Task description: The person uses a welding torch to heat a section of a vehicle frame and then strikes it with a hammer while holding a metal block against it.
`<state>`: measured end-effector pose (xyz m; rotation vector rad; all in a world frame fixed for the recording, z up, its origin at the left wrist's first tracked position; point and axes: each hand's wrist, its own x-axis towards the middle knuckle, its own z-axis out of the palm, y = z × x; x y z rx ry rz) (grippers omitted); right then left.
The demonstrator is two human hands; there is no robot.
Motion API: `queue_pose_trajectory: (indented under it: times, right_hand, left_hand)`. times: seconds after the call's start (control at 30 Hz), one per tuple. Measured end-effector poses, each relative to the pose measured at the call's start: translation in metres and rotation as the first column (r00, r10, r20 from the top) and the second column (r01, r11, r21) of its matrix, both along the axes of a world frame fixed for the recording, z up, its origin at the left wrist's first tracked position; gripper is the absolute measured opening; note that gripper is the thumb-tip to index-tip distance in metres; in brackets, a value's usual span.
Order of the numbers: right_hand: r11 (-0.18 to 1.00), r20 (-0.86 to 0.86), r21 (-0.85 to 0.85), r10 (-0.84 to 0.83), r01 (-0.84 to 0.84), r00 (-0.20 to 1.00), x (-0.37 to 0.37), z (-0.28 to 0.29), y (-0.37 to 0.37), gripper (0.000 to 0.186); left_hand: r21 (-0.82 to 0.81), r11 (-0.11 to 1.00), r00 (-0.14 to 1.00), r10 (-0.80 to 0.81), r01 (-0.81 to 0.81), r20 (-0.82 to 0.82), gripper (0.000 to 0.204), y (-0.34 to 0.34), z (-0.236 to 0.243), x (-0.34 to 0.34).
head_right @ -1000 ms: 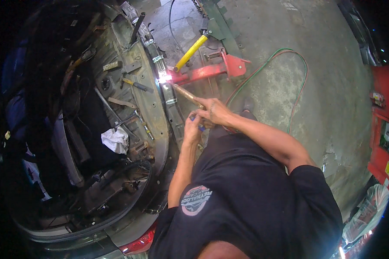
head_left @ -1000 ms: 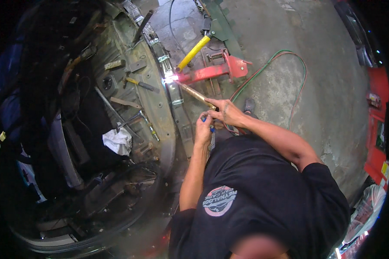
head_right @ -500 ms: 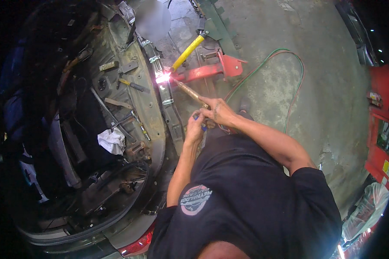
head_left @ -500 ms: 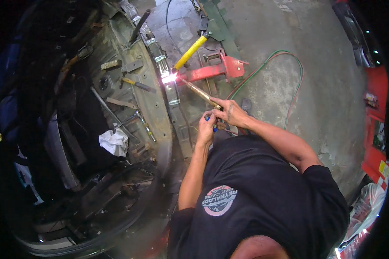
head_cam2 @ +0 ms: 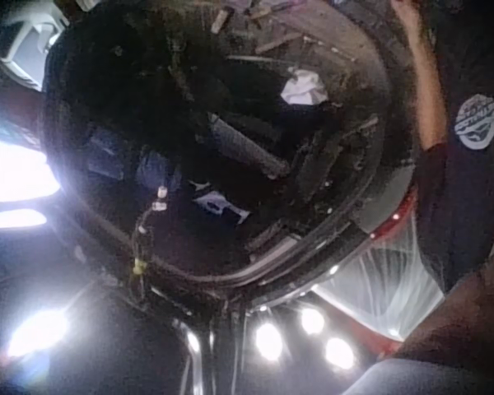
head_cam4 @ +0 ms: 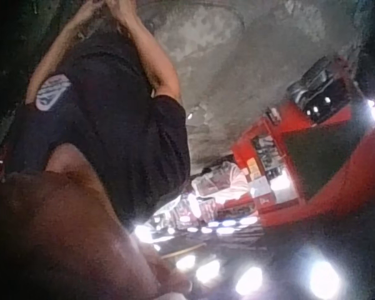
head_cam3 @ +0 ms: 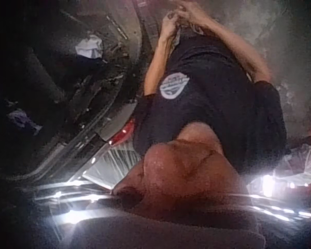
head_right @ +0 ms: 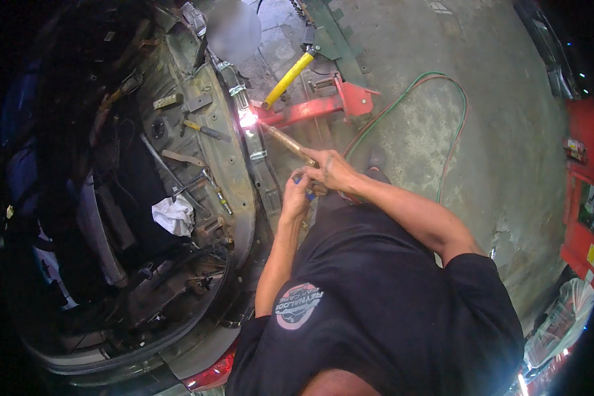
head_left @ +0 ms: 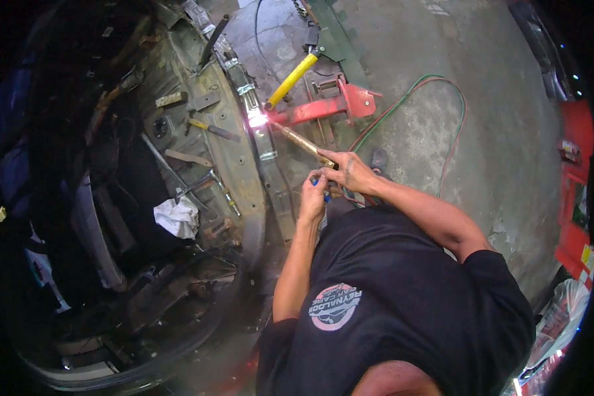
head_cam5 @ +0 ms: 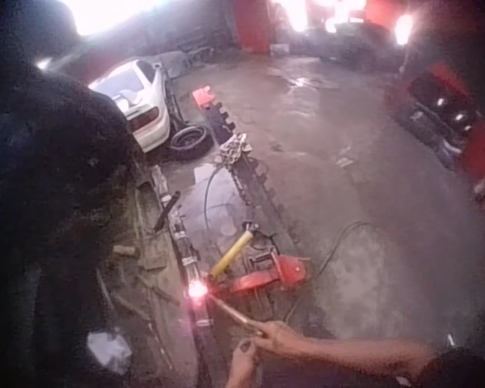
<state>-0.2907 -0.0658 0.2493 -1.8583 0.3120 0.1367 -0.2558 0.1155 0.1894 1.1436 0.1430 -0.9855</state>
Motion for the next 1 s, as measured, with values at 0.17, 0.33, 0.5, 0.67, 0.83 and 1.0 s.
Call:
queue_pose_trajectory:
  times: [0.17,0.33,0.5,0.67,0.83,1.0]
  right_hand:
    - [0.999,-0.063,0.031,-0.019,0.021,0.998,-0.006,-0.002,-0.004,0.064]
    - [0.998,-0.112,0.06,-0.01,0.016,0.994,-0.003,0.006,-0.006,0.062]
    - [0.988,-0.191,0.156,0.037,-0.007,0.981,0.007,0.024,-0.002,0.062]
    - [0.999,-0.007,0.043,0.026,-0.026,1.0,0.011,-0.003,0.007,0.063]
    - [0.997,0.006,0.048,0.054,-0.054,0.999,0.018,-0.005,0.011,0.062]
    - [0.999,0.019,0.023,0.046,-0.046,0.999,0.017,-0.009,0.011,0.062]
  left_hand:
    - [-0.007,1.0,1.0,0.006,-0.006,-0.018,0.019,-0.007,-0.006,-0.004]
    - [-0.017,1.0,0.999,-0.019,0.019,-0.034,0.022,-0.004,-0.005,-0.001]
    - [-0.03,1.0,0.999,-0.006,0.005,-0.032,0.024,0.005,-0.006,0.003]
    - [0.013,0.998,0.997,0.054,-0.054,-0.057,0.017,0.002,0.02,0.008]
    - [0.036,0.998,0.997,0.046,-0.044,-0.054,0.016,0.01,0.021,0.014]
    - [0.003,0.999,0.998,0.046,-0.046,-0.037,0.017,0.01,0.013,0.014]
